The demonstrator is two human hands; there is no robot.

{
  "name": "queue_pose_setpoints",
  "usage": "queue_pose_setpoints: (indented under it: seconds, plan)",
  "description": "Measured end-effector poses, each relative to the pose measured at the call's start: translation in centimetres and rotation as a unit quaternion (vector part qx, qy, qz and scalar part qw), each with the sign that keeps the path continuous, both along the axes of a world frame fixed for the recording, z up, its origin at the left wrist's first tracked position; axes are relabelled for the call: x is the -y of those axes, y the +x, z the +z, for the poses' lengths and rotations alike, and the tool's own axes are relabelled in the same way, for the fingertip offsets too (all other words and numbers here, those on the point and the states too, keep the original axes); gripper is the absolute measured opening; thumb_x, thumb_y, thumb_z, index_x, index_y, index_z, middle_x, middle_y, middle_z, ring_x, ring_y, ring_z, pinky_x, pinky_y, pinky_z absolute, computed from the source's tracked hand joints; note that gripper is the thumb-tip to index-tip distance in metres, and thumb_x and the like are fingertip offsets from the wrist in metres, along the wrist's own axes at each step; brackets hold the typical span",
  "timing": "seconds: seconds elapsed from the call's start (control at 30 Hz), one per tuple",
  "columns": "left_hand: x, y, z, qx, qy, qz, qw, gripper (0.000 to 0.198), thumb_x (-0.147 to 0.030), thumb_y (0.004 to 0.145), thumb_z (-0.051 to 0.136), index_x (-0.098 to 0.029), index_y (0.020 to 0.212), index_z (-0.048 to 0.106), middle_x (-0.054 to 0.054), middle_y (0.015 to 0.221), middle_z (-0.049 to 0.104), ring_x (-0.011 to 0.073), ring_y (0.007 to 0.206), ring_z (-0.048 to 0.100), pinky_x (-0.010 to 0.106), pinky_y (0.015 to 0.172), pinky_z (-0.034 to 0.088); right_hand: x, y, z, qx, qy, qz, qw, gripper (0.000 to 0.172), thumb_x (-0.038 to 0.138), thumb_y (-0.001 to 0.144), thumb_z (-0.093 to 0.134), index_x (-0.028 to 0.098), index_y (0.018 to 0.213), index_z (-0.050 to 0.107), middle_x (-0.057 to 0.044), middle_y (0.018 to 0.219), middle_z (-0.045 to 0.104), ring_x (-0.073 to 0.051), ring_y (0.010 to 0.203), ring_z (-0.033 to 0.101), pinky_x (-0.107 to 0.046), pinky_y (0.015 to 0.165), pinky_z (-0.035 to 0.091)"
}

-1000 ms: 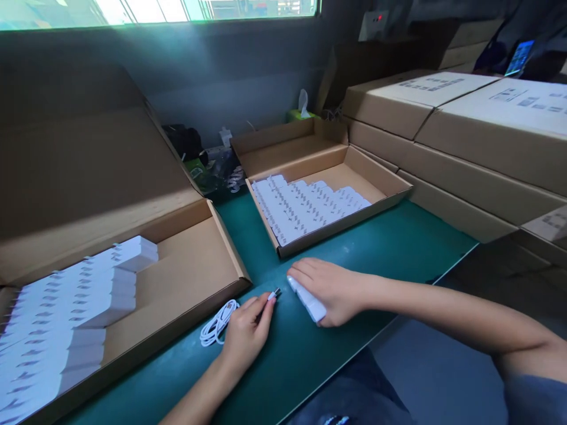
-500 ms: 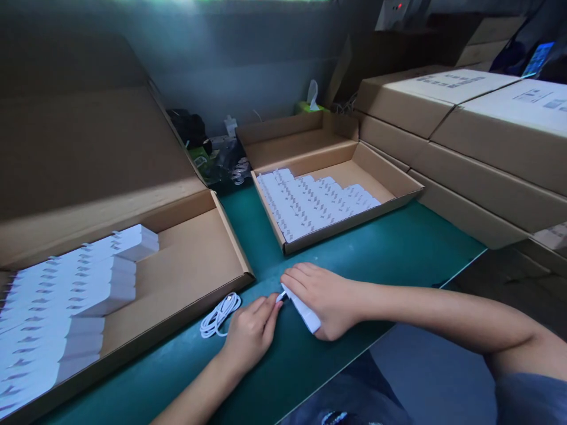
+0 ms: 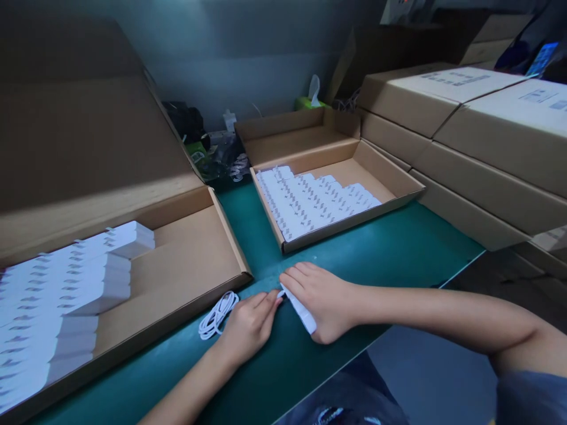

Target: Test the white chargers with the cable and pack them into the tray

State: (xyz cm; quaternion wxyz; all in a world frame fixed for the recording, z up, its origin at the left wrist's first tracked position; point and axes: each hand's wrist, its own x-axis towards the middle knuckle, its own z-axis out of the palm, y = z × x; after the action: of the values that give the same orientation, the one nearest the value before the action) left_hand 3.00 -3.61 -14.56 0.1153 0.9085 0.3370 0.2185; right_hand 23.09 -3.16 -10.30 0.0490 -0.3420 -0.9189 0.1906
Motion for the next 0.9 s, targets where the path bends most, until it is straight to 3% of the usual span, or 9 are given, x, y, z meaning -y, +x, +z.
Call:
queue_pose_setpoints:
  seconds: [0.13, 0.5, 0.9]
  plan:
    - [0.7, -0.7, 0.0, 0.021, -0.004, 0.005, 1.000, 0.022, -0.018, 0.091, 0.035, -0.012, 0.097, 0.056, 0.004, 0.065, 0.059, 0.0138, 0.055, 0.057, 0.024, 0.052, 0.049, -0.1, -0.1, 0.0, -0.002, -0.004, -0.004, 1.000, 0.072, 0.027, 0.047, 0.056, 0.003, 0.113, 0.043, -0.016, 0.103, 0.045, -0.027, 0.089, 0.040, -0.041, 0.083, 0.035]
    - [2.8, 0.5, -0.3, 0.042, -0.030, 0.016, 0.999, 0.021, -0.016, 0.089, 0.039, -0.011, 0.101, 0.055, 0.005, 0.069, 0.060, 0.0166, 0.056, 0.058, 0.028, 0.052, 0.050, 0.0, -0.1, -0.1, -0.023, -0.005, -0.022, 0.999, 0.074, 0.025, 0.045, 0.055, 0.004, 0.115, 0.040, -0.014, 0.102, 0.045, -0.026, 0.088, 0.040, -0.041, 0.081, 0.035]
    - [2.0, 1.5, -0.1, 0.007, -0.014, -0.014, 1.000, 0.024, -0.015, 0.089, 0.036, -0.009, 0.097, 0.057, 0.006, 0.066, 0.060, 0.0188, 0.053, 0.057, 0.031, 0.048, 0.049, 0.0, -0.1, -0.2, -0.027, -0.007, -0.019, 0.999, 0.073, 0.025, 0.045, 0.052, 0.002, 0.113, 0.042, -0.015, 0.101, 0.045, -0.026, 0.087, 0.040, -0.042, 0.082, 0.035]
